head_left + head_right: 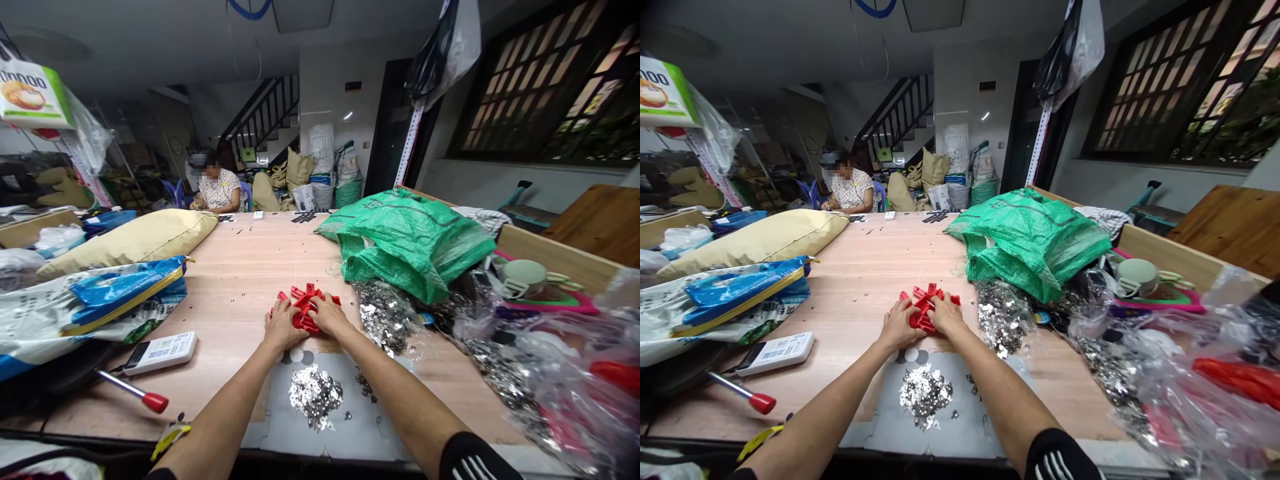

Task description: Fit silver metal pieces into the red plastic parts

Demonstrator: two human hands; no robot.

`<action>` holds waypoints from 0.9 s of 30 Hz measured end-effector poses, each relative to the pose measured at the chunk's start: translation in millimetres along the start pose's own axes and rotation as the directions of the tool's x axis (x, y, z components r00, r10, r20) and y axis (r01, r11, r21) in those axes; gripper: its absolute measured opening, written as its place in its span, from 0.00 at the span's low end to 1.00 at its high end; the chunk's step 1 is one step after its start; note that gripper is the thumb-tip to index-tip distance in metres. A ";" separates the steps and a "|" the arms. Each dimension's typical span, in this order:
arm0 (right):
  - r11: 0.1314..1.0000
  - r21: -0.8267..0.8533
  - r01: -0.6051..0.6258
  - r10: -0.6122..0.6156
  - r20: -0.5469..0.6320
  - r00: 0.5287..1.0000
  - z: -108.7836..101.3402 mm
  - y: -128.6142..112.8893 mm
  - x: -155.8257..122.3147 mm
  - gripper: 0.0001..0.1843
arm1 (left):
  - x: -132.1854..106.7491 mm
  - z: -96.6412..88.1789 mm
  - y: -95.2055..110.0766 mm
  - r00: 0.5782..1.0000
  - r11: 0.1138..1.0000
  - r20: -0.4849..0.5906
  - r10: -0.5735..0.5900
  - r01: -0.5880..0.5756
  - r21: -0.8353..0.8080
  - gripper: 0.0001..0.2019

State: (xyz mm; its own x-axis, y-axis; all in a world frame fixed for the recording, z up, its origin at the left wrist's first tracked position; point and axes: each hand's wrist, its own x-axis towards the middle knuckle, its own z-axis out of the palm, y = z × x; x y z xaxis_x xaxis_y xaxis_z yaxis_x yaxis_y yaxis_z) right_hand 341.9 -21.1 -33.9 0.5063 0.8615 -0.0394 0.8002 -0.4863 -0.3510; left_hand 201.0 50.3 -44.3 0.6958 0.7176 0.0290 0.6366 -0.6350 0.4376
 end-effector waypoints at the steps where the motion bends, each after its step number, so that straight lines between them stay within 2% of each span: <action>1: 1.000 0.012 0.025 -0.025 0.005 1.000 3.4 -5.4 -1.1 0.21 | -5.1 -1.3 -4.9 1.000 1.000 -0.016 -0.008 0.008 0.002 0.30; 8: 0.982 0.071 0.176 -0.180 0.062 0.982 24.0 -42.4 -2.6 0.20 | -42.9 -13.2 -36.0 0.987 0.996 -0.137 -0.089 0.089 -0.010 0.26; 14: 0.949 0.109 0.297 -0.310 0.136 0.941 35.8 -77.2 -4.8 0.23 | -74.0 -16.3 -60.6 0.957 0.982 -0.222 -0.186 0.183 -0.037 0.22; 16: 0.923 0.131 0.362 -0.381 0.170 0.909 38.3 -89.6 -8.6 0.23 | -86.8 -12.7 -69.0 0.942 0.978 -0.263 -0.209 0.205 -0.043 0.24; 19: 0.864 0.179 0.470 -0.502 0.244 0.830 37.0 -105.4 -11.5 0.25 | -107.0 -5.4 -78.0 0.915 0.979 -0.349 -0.203 0.200 -0.043 0.31; 21: 0.836 0.205 0.509 -0.548 0.286 0.786 30.7 -110.6 -5.8 0.28 | -117.6 -2.4 -79.5 0.901 0.983 -0.395 -0.180 0.183 -0.029 0.33; 22: 0.833 0.209 0.513 -0.554 0.294 0.779 25.9 -110.9 0.5 0.30 | -121.3 -1.9 -79.0 0.897 0.984 -0.409 -0.168 0.176 -0.019 0.34; 24: 0.852 0.189 0.488 -0.523 0.273 0.807 13.8 -106.4 19.1 0.30 | -125.3 -3.1 -76.3 0.888 0.984 -0.431 -0.164 0.179 -0.005 0.34; 27: 0.923 0.094 0.374 -0.385 0.178 0.905 -3.9 -90.4 54.1 0.27 | -125.1 -6.9 -72.2 0.882 0.984 -0.445 -0.158 0.180 0.005 0.36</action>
State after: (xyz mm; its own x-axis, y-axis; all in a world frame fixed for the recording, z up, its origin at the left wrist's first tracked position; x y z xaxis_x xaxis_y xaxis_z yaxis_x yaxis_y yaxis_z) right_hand 298.2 68.9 -0.7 0.0929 0.9934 -0.0672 0.8976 -0.1128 -0.4261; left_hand 65.7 8.3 -73.4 0.3647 0.8605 0.3558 0.7531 -0.4973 0.4308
